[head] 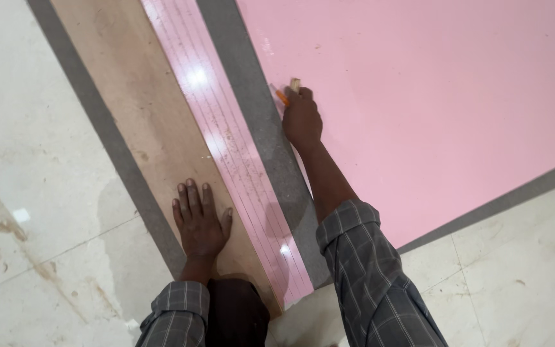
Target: The person uses a utility knife and a wooden straightedge to cut a long strip from a pink foam sheet laid on a tiled floor. They repeatedly score the material along the straightedge to create a clean cut line.
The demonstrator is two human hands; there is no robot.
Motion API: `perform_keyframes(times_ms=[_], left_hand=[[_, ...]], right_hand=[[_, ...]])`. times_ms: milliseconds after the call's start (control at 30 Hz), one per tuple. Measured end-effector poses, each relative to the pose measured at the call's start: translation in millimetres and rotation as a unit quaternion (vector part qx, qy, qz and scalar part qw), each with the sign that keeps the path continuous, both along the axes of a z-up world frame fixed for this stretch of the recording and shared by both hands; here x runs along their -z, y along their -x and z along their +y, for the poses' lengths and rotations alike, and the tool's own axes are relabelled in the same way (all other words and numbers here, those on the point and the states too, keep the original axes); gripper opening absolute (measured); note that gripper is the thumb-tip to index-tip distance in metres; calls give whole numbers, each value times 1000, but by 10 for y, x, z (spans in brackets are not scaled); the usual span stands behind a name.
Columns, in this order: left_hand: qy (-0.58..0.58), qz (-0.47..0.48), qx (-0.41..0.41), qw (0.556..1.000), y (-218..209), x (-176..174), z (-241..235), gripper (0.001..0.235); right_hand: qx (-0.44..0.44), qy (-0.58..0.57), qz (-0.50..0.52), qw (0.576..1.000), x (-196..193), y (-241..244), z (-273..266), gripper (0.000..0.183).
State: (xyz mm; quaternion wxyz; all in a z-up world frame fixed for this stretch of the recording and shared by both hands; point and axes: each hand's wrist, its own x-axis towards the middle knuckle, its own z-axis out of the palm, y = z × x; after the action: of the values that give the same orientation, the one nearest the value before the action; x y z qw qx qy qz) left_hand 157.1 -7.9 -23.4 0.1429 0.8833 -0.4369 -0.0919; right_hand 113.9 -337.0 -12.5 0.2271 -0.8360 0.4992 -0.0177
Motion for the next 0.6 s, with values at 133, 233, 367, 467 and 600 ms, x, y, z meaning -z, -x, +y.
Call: perform_keyframes(times_ms=[133,233,367,467,600], left_hand=[[37,-29,6,999,23,82,-2,76],[0,-19,5,1000,52,59,67,78],[4,-26,4,1000,-1,16,-35,80],[35,-29,-2,999,73,57,112,78],[51,-30,3,998,110,220,169,77]], right_hand=[[0,21,-91,996,-9,216,344,30],[22,-29,-141,989,-115,686,971,21],[84,-133,-205,966,-213,1298,1840,32],[103,-158,-202,961,-26,1633,2427,34],[44,-98,-142,984,220,1906,2978,32]])
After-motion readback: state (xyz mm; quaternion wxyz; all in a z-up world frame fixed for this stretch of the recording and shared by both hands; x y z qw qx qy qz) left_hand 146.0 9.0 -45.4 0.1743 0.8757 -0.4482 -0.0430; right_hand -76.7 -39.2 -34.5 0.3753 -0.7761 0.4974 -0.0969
